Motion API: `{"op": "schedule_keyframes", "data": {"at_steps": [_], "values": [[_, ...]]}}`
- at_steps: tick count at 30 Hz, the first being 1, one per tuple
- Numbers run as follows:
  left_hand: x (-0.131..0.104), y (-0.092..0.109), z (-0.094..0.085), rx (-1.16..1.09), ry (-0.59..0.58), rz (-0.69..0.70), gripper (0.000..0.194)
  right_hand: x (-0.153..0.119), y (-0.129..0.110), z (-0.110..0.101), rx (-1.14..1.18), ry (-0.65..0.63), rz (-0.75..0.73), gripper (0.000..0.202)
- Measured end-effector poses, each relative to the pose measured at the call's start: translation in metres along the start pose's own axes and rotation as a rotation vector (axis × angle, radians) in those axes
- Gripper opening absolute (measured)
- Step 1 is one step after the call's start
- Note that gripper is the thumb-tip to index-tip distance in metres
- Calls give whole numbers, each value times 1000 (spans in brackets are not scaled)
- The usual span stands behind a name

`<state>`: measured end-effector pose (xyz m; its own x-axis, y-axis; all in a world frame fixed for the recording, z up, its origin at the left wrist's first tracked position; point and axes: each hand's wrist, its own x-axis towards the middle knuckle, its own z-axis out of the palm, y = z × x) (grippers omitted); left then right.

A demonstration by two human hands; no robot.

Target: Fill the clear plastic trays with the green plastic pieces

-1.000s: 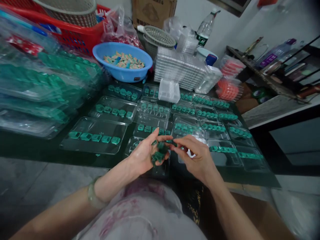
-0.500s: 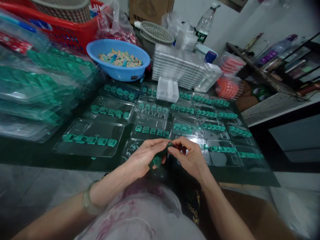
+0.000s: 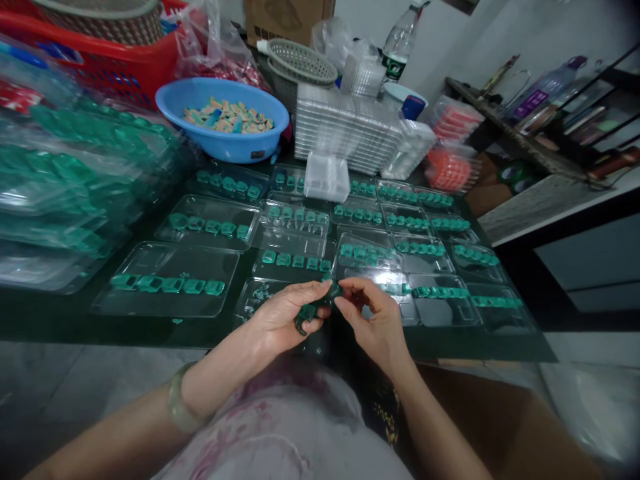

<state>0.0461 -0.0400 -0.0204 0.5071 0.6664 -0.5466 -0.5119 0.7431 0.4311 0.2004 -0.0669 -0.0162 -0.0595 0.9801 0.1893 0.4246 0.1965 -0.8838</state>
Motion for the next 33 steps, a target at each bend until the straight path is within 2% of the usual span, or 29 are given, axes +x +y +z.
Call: {"op": "schedule_keyframes", "data": {"at_steps": [3,7,10,13,15,17,20,29,33], "values": [[1,-3,5,3,-5,15,10,-7,-4,1,-78,43,-91,18],[1,-4,11,70,-19,-1,13,-9,-4,-7,-118,78,-85,13],[0,-2,11,80,7,7,14,0,6,-30,-212,144,-48,15],[-1,0,10,59,-1,3,12,19,27,-62,-373,246,-28,18],[-2,1,8,40,-3,-14,11,34,43,-78,-469,263,-24,19],[-3,2,6,32,-5,-23,10,46,56,-86,-533,226,-30,18],[-2,2,4,33,-8,-19,11,55,66,-86,-589,143,-38,17],[-1,9,7,-82,-5,-62,15,59,61,-73,-960,-9,-77,17],[0,9,5,-212,-11,-114,20,60,64,-75,-1007,-78,-111,18]]}}
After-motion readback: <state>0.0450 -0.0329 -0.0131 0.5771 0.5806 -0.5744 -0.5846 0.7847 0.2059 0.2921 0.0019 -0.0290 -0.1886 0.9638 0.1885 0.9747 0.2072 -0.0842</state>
